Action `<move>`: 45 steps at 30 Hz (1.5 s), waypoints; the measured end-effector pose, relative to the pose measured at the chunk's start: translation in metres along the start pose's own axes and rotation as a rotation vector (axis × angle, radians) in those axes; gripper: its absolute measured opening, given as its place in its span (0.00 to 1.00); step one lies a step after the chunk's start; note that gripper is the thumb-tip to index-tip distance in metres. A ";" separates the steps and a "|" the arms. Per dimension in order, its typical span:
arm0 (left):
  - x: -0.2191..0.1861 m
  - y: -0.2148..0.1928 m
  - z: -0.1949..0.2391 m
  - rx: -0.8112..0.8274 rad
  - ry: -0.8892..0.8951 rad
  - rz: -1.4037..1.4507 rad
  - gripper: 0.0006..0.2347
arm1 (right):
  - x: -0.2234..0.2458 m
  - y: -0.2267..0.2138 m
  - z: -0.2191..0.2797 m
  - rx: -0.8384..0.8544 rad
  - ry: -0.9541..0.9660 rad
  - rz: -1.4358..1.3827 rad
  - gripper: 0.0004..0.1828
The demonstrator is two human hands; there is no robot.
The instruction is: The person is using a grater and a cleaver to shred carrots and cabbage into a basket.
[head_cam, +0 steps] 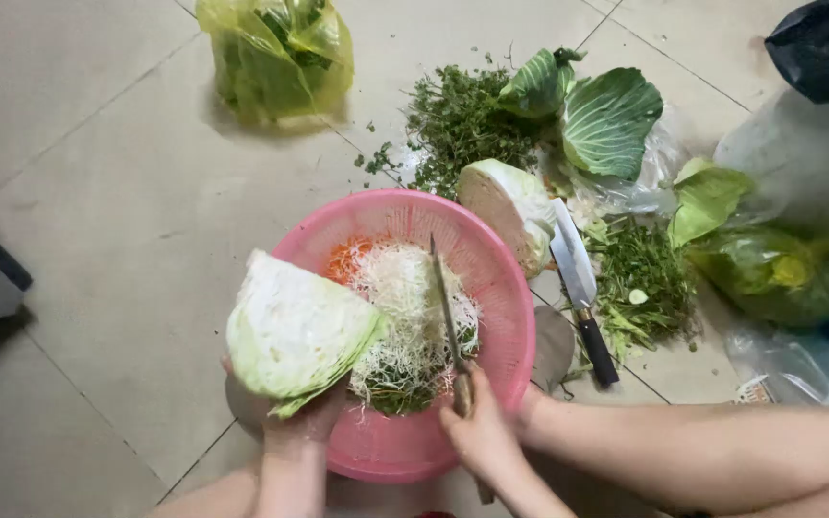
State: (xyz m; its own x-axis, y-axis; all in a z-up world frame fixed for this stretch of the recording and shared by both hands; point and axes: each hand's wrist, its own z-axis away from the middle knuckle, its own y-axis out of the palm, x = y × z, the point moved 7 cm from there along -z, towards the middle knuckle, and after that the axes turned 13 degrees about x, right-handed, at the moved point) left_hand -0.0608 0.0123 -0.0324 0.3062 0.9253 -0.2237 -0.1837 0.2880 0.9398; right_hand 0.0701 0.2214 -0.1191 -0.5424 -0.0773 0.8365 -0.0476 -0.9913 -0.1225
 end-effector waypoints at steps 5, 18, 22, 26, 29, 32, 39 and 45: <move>0.003 0.023 0.014 -0.015 0.069 -0.110 0.34 | 0.029 0.045 0.009 0.003 0.151 -0.419 0.30; 0.009 0.017 0.035 0.039 0.187 -0.216 0.29 | 0.068 0.039 0.037 0.080 0.068 -0.675 0.09; 0.007 0.044 0.032 0.020 0.184 -0.360 0.31 | 0.070 0.016 0.042 0.063 0.040 -0.526 0.10; 0.029 0.043 0.018 0.123 0.115 -0.177 0.33 | 0.080 -0.008 0.068 0.020 -0.049 -0.370 0.09; 0.043 0.042 0.016 0.154 0.045 -0.010 0.33 | 0.092 -0.002 0.098 -0.072 -0.127 -0.280 0.17; 0.040 0.030 0.010 0.112 0.063 -0.051 0.32 | 0.104 0.011 0.102 -0.136 -0.348 -0.002 0.29; 0.020 -0.012 -0.001 0.158 0.120 -0.087 0.36 | 0.038 -0.009 0.036 -0.135 -0.229 0.270 0.30; 0.025 -0.012 -0.002 0.142 0.083 -0.051 0.40 | 0.062 0.007 0.038 -0.119 -0.174 0.038 0.35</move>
State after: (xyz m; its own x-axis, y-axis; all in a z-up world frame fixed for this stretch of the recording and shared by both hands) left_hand -0.0530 0.0328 -0.0497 0.2324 0.9292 -0.2873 -0.0343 0.3030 0.9524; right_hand 0.0676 0.2054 -0.0475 -0.3931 -0.1419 0.9085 -0.1345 -0.9685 -0.2094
